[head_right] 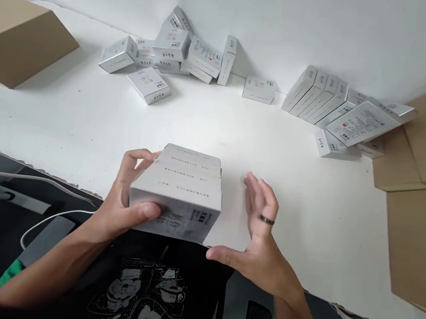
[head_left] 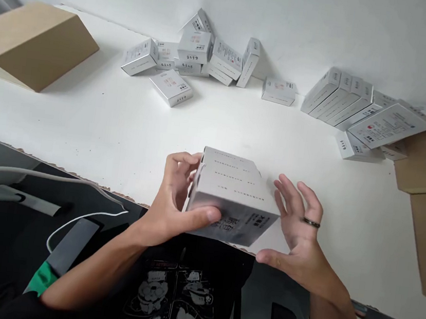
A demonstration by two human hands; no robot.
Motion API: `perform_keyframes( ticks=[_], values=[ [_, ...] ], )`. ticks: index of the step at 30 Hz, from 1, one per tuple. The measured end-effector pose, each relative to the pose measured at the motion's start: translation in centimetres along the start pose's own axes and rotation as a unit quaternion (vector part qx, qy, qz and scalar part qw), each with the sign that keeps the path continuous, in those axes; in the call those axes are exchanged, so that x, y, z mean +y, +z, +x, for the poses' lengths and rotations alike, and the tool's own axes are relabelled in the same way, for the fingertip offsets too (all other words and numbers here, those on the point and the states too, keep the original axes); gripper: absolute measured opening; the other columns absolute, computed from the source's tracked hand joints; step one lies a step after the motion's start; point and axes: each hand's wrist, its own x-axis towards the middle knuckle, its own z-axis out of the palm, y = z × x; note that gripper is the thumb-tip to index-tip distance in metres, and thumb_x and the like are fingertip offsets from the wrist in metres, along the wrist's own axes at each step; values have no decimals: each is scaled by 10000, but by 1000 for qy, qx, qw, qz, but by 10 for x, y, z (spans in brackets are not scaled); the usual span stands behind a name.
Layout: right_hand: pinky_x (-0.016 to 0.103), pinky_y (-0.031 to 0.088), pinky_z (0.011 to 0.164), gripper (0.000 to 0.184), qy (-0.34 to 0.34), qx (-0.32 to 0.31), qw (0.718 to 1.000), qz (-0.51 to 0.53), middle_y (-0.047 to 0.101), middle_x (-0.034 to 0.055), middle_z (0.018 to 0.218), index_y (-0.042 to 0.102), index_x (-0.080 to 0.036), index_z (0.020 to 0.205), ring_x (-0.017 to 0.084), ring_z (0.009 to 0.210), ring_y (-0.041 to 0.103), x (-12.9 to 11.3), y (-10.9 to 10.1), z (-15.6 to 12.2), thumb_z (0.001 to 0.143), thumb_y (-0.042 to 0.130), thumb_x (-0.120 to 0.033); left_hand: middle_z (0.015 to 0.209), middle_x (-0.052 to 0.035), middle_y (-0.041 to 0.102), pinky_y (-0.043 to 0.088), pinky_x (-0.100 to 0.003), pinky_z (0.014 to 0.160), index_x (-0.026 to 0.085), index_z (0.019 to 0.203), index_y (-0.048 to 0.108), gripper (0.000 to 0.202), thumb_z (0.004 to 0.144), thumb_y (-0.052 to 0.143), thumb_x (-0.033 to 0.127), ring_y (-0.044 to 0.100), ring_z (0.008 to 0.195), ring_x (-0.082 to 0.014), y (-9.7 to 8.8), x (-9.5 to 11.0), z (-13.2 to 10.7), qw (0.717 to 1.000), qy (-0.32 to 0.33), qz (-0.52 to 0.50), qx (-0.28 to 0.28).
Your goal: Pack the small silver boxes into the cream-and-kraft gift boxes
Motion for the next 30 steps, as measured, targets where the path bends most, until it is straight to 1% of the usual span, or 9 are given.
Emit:
perform_keyframes(
  ticks=[4, 7, 9, 13, 16, 19, 22, 25, 30],
  values=[
    [689, 178, 1280, 1236, 43, -46, 994, 91, 62, 60, 1744, 58, -492, 1599, 345, 1625, 98, -6, 10, 5, 707, 912, -544, 1220, -33, 619, 566, -309, 719, 288, 1100, 398, 639, 734, 886, 475, 641, 1088, -248, 9, 10, -6, 988, -103, -111, 41],
    [654, 119, 1304, 1285, 33, -47, 987, 150, 24, 38, 1745, 101, -503, 1578, 355, 1624, 92, -14, 23, 13, 600, 922, -650, 1248, -53, 637, 553, -282, 681, 284, 1128, 401, 670, 721, 900, 470, 658, 1103, -263, 9, 6, -6, 986, -96, -134, 39],
    [631, 174, 1311, 1228, 31, -37, 984, 169, 49, 26, 1735, 111, -515, 1556, 334, 1620, 131, -22, 32, 19, 633, 910, -649, 1236, -67, 649, 562, -306, 687, 292, 1158, 387, 663, 752, 874, 488, 674, 1082, -277, 7, 2, -6, 985, -87, -152, 6],
    [544, 411, 1247, 1109, 20, -45, 988, 146, 275, 35, 1640, 87, -499, 1533, 265, 1546, 321, -36, 44, 28, 777, 895, -429, 1383, -75, 564, 560, -467, 964, 318, 1212, 380, 744, 724, 913, 492, 578, 1278, -329, 4, -3, -10, 992, -5, -125, -36],
    [533, 390, 1255, 1118, -23, -50, 995, 87, 350, 43, 1573, 56, -461, 1552, 267, 1513, 345, -42, 48, 28, 788, 859, -322, 1456, -85, 490, 476, -541, 1100, 341, 1282, 375, 819, 708, 928, 532, 505, 1354, -342, 0, -5, -14, 991, 67, -100, -51],
    [572, 353, 1258, 1139, -39, -61, 997, 21, 357, 64, 1555, 12, -432, 1576, 308, 1513, 327, -44, 50, 26, 787, 828, -344, 1499, -107, 432, 451, -588, 1128, 357, 1340, 348, 876, 710, 916, 579, 470, 1391, -362, -7, -9, -15, 988, 103, -90, -68],
    [520, 471, 1179, 1176, -74, -67, 995, -6, 407, 101, 1498, -34, -367, 1585, 313, 1436, 432, -46, 52, 27, 770, 810, -283, 1533, -130, 391, 465, -620, 1110, 373, 1379, 316, 990, 649, 940, 611, 471, 1397, -388, -14, -17, -13, 984, 135, -70, -90],
    [502, 494, 1163, 1193, -113, -61, 991, -44, 459, 110, 1416, -29, -328, 1589, 307, 1381, 489, -49, 51, 28, 742, 802, -214, 1534, -145, 413, 508, -623, 1052, 402, 1386, 278, 1132, 532, 979, 649, 511, 1374, -405, -20, -29, -8, 980, 170, -21, -103],
    [521, 420, 1221, 1335, -135, -58, 983, -111, 307, 154, 1579, -31, -289, 1617, 360, 1459, 408, -46, 42, 27, 640, 879, -286, 1470, -127, 492, 496, -617, 1067, 432, 1355, 244, 1169, 491, 1018, 579, 538, 1378, -389, -27, -44, -2, 977, 192, 62, -66]
  ],
)
